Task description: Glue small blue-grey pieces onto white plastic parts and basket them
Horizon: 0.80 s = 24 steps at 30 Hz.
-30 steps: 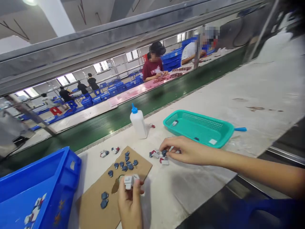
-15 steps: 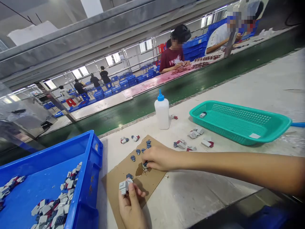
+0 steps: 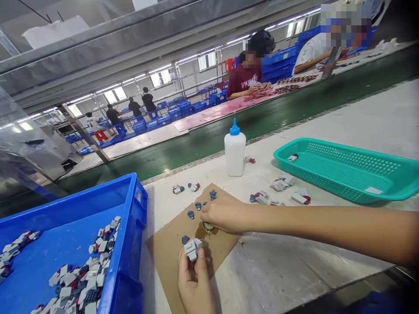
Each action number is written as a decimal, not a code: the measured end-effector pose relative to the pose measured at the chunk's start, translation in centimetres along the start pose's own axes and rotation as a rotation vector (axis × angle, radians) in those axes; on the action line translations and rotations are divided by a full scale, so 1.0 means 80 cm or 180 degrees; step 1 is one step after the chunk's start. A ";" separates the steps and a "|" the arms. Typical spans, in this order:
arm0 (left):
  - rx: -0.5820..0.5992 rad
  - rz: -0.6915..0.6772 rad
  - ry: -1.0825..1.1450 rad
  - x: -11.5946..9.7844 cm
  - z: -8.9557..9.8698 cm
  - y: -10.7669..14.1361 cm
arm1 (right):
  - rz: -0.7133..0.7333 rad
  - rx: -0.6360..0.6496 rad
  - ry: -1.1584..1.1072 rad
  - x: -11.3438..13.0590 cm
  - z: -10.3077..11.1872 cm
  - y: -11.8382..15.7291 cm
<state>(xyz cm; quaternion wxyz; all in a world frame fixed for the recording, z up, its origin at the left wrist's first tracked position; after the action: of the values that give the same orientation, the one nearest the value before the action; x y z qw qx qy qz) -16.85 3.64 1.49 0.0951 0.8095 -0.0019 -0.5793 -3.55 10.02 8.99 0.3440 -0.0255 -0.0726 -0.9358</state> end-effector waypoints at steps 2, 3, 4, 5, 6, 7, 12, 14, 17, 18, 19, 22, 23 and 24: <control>0.0079 -0.0059 -0.0028 -0.003 -0.001 0.001 | -0.0007 -0.0082 -0.0216 0.001 0.008 0.004; 0.0132 -0.0103 -0.0065 -0.005 -0.002 0.002 | 0.0000 -0.0140 -0.0369 0.001 0.014 0.007; 0.0194 -0.0140 -0.0094 -0.007 -0.002 0.003 | 0.0010 -0.0207 -0.0542 0.001 0.021 0.011; 0.0248 -0.0158 -0.0106 -0.009 -0.003 0.003 | 0.0020 -0.0280 -0.0729 0.002 0.028 0.015; 0.0277 -0.0158 -0.0091 -0.011 -0.004 0.004 | 0.0029 -0.0346 -0.0922 0.002 0.035 0.019; 0.0282 -0.0145 -0.0062 -0.012 -0.004 0.004 | 0.0039 -0.0397 -0.1109 0.003 0.042 0.023; 0.0242 -0.0088 0.0156 -0.017 -0.011 0.009 | 0.0053 -0.0622 -0.1950 0.011 0.062 0.039; 0.0165 -0.0138 0.0270 -0.021 -0.016 0.013 | 0.0078 -0.0699 -0.2217 0.016 0.064 0.041; 0.0141 -0.0161 0.0342 -0.026 -0.020 0.017 | 0.0126 -0.0690 -0.2315 0.022 0.063 0.040; 0.0164 -0.0164 0.0329 -0.026 -0.020 0.017 | 0.0131 -0.0674 -0.2310 0.024 0.062 0.038; 0.0234 -0.0156 0.0297 -0.024 -0.019 0.016 | 0.0130 -0.0661 -0.2293 0.024 0.061 0.037; 0.0454 -0.0150 0.0126 -0.018 -0.014 0.010 | 0.0161 -0.0592 -0.2213 0.026 0.057 0.035; 0.0516 -0.0140 0.0070 -0.015 -0.012 0.008 | 0.0167 -0.0576 -0.2190 0.026 0.056 0.035; 0.0536 -0.0138 0.0035 -0.014 -0.011 0.007 | 0.0174 -0.0555 -0.2177 0.026 0.055 0.035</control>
<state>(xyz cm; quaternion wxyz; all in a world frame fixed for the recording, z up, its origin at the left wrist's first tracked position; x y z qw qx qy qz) -16.31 3.36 2.89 0.0141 0.8177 -0.0326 -0.5745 -3.29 7.25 13.85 0.3213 -0.3686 -0.1027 -0.8662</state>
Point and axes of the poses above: each hand's wrist, its own y-axis away from the middle knuckle, its own z-axis out of the back of the hand, x = y × z, the point moved 4 cm from there along -y, towards the middle knuckle, and after that the axes turned 6 degrees about x, right-handed, at the moved point
